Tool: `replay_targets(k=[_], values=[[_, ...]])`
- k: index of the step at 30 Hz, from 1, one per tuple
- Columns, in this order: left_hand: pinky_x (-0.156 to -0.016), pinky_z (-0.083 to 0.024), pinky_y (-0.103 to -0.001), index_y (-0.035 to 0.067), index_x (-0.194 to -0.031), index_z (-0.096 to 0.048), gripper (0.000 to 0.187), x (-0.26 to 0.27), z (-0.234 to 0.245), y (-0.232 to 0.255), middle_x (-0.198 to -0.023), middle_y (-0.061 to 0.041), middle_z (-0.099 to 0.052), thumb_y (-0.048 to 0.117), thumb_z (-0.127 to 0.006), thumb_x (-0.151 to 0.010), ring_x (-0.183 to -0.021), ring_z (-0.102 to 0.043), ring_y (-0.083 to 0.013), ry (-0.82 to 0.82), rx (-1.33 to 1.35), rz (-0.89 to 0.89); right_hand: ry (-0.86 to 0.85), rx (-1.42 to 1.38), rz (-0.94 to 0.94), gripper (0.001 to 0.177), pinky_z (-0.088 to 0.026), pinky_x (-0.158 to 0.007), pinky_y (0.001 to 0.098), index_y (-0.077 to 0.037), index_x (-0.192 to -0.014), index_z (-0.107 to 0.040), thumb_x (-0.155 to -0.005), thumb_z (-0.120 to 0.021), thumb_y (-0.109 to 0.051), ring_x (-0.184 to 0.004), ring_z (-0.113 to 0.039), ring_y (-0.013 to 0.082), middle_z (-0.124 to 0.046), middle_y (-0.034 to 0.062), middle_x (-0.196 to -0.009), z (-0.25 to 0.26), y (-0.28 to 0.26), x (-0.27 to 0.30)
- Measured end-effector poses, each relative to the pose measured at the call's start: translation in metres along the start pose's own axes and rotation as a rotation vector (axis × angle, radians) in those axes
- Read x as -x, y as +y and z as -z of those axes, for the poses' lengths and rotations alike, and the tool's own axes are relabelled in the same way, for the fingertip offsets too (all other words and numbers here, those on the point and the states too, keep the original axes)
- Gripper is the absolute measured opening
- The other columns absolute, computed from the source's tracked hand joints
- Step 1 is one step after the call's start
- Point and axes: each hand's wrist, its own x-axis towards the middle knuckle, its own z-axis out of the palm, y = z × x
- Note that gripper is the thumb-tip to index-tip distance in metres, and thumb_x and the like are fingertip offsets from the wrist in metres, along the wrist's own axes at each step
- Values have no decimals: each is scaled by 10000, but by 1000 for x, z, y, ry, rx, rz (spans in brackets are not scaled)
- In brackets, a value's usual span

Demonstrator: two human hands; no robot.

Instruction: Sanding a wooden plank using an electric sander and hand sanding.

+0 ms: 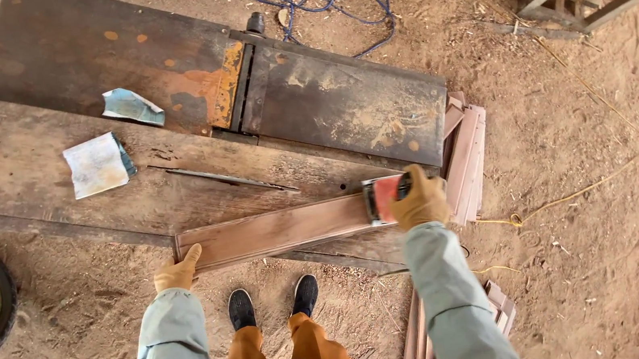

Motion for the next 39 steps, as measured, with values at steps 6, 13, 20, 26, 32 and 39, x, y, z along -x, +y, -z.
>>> replay_targets(k=[6,13,20,26,32,39], values=[[-654,-634,-326,-55,-1124,-673,678,-3,-3,5,-1043,-166,-698,497,-867,-783,-861,-699,-238,30,-44,25,74,7,-2,523,-594,-689,489,-260,-1204,-623,-751,-881,-283,-880,-701,373,-631,175,-1036,19,27,-21],[-771,-592,-418,-43,-1153,-679,891,-2,-5,5,-968,-181,-752,723,-806,-716,-899,-741,-310,116,-321,-129,40,1,20,535,-603,-712,493,-277,-1272,-611,-796,-855,-297,-928,-703,373,-620,179,-1063,8,-23,3],[-905,-573,-457,-45,-1246,-592,1176,20,-9,24,-1128,-252,-693,846,-848,-522,-1068,-673,-366,202,-491,-29,-99,6,88,527,-600,-710,515,-291,-1315,-589,-837,-808,-314,-977,-682,383,-597,182,-1092,12,-99,41],[-1021,-550,-450,-25,-1384,-582,1236,40,-9,40,-1262,-229,-707,813,-826,-509,-1196,-671,-373,147,-420,59,-88,18,76,522,-610,-700,483,-281,-1333,-584,-858,-800,-296,-963,-690,349,-602,177,-1093,2,-57,36],[-1033,-524,-451,-35,-1434,-522,1306,29,-8,34,-1298,-251,-661,833,-840,-512,-1214,-642,-391,161,-489,13,-9,55,-5,547,-609,-692,465,-268,-1293,-594,-810,-847,-313,-889,-707,335,-626,154,-1050,-2,18,-4],[-1072,-520,-435,-50,-1472,-501,1332,41,-10,39,-1363,-254,-651,825,-829,-522,-1258,-641,-384,163,-453,19,97,46,3,589,-578,-727,505,-281,-1242,-600,-731,-888,-337,-868,-701,382,-618,167,-1055,2,29,-11]])
